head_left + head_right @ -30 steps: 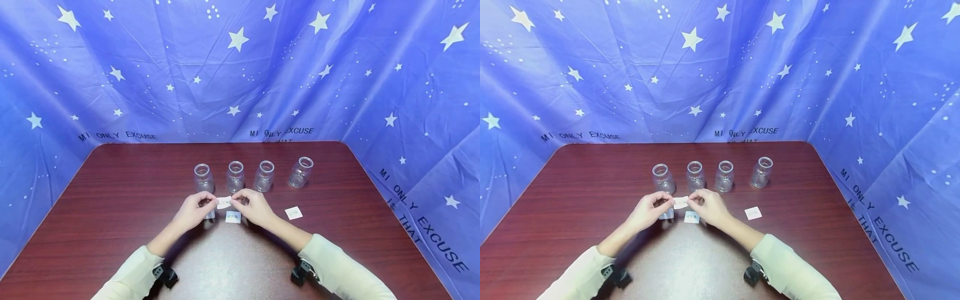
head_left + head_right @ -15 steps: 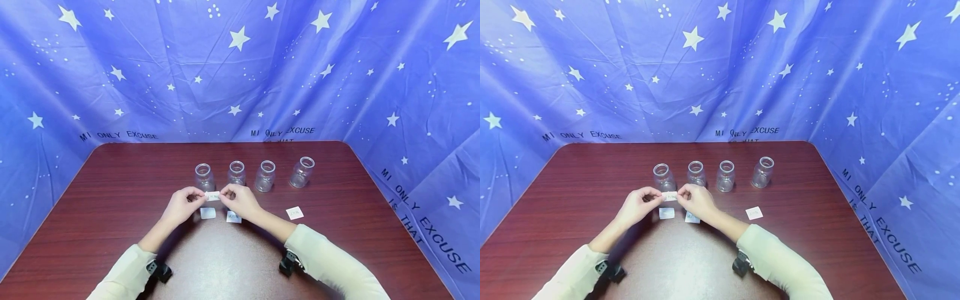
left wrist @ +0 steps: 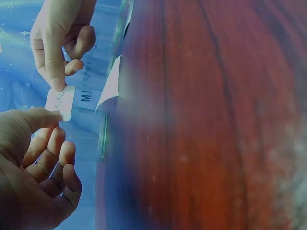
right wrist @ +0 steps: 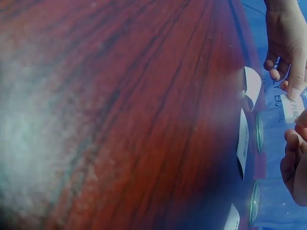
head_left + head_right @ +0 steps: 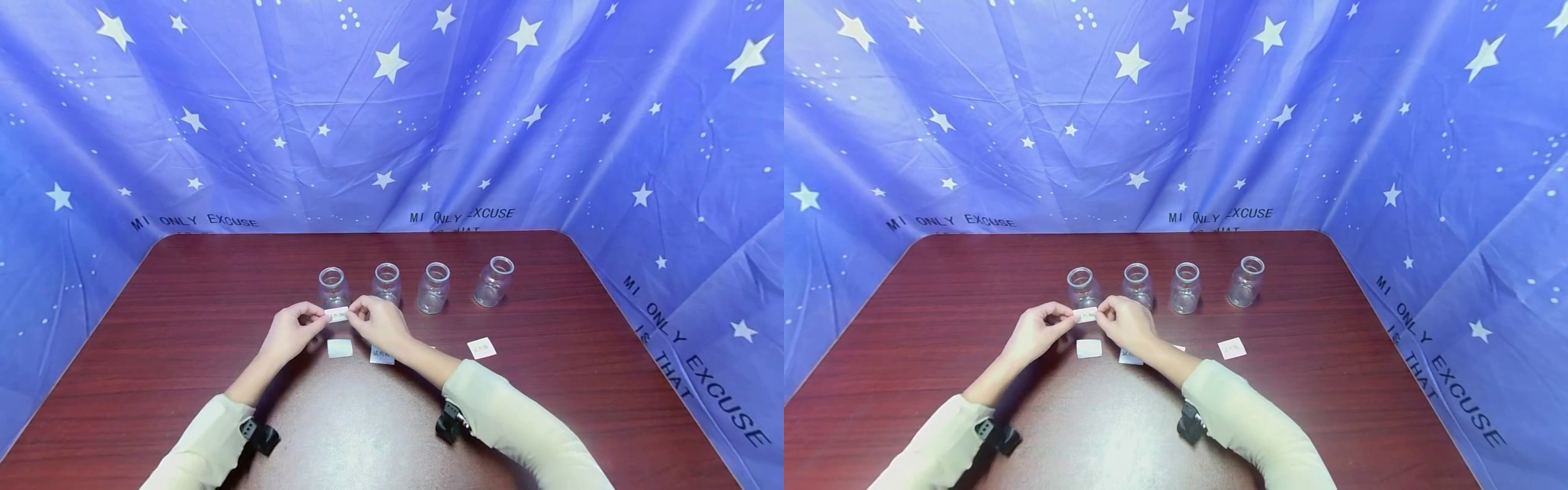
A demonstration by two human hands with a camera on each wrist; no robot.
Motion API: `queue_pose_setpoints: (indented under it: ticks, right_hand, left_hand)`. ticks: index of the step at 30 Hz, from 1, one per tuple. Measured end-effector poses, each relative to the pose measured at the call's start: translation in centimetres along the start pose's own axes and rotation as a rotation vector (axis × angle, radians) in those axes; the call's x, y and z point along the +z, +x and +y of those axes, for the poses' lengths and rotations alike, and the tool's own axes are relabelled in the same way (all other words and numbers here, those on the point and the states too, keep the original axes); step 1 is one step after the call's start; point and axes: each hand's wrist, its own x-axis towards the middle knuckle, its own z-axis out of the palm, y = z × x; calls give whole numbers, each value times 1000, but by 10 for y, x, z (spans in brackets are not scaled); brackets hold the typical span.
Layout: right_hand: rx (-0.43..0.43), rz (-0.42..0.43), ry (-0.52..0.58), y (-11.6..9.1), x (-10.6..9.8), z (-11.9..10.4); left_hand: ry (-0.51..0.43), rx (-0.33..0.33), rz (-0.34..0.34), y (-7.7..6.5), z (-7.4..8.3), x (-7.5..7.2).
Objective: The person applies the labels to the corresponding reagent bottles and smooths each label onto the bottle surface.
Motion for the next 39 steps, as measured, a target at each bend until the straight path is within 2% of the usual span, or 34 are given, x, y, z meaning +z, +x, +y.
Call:
queue_pose_setpoints:
  ticks: [4,9,17,23,32,39]
  right_hand:
    - [-15,24,-56,3,3,-1]
    - [-6,49,-62,5,7,-1]
    - [-17,80,-97,7,14,2]
    - [-25,101,-115,8,16,3]
    - [-20,98,-97,6,16,2]
    - [26,85,-67,4,16,1]
  left_hand:
    - [-10,-13,5,1,0,-2]
    - [-1,-30,-2,4,-1,-3]
    - [47,-17,9,10,0,-5]
    - [27,-39,-8,11,1,-5]
    - [-7,-75,-16,12,-1,-6]
    - [50,-56,19,13,-5,-9]
